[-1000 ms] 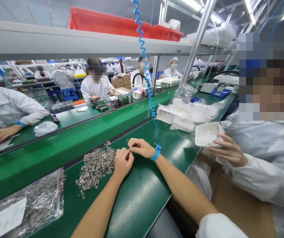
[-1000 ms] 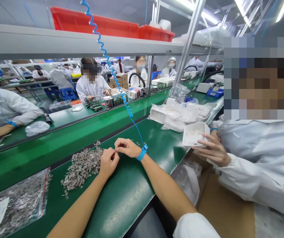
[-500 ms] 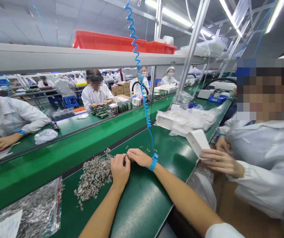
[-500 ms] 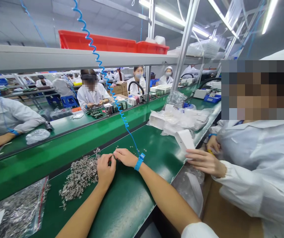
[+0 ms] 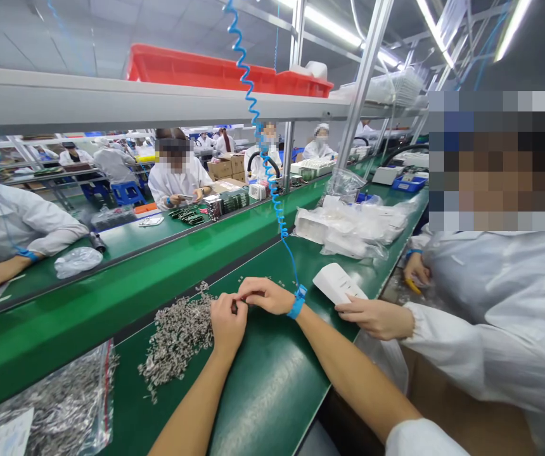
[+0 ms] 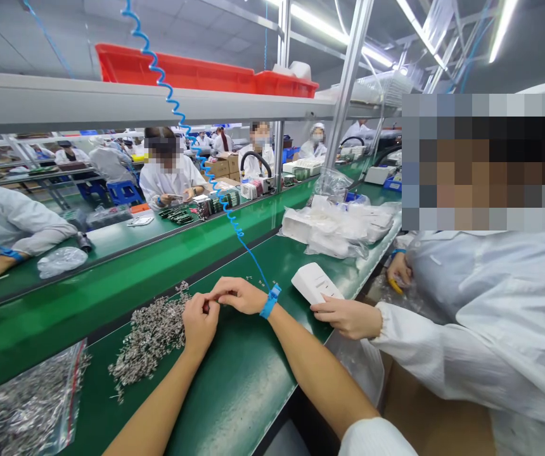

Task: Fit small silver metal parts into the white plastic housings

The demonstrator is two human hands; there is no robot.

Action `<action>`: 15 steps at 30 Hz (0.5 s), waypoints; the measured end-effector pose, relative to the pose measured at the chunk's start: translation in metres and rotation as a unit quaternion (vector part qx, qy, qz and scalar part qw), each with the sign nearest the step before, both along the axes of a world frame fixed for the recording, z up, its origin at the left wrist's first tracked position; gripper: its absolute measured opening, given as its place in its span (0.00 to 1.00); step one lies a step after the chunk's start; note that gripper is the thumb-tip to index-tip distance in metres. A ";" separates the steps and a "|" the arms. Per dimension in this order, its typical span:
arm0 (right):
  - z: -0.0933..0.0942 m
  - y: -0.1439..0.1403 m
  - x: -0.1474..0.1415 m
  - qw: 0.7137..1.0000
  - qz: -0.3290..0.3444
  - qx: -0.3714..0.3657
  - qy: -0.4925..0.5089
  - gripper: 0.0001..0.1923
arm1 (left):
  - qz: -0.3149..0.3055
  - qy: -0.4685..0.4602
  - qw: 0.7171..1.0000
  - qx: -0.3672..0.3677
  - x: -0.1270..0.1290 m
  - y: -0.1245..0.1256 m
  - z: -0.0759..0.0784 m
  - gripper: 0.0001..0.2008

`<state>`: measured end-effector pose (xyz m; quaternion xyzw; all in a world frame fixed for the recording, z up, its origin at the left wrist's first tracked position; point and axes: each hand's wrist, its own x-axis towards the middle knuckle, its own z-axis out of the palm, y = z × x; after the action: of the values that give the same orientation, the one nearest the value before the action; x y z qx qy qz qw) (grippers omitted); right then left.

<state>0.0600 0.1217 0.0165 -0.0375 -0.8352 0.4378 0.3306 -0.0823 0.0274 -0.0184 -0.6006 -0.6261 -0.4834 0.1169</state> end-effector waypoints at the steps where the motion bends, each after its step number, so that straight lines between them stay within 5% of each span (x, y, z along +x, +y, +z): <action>1: -0.001 0.000 0.000 1.000 -0.008 0.026 0.002 0.12 | -0.013 -0.022 1.000 -0.003 -0.001 0.000 0.001 0.09; 11: -0.004 -0.019 -0.012 0.970 -0.168 0.161 0.069 0.15 | -0.124 -0.115 0.986 -0.001 0.001 -0.003 0.003 0.12; 15: 0.014 -0.025 0.007 0.959 -0.236 0.160 -0.004 0.13 | -0.121 0.003 0.991 -0.054 0.008 -0.009 0.002 0.08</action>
<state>0.0671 0.0969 0.0303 -0.1815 -0.8630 0.2083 0.4230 -0.0743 0.0183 -0.0165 -0.6791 -0.5732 -0.4577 0.0271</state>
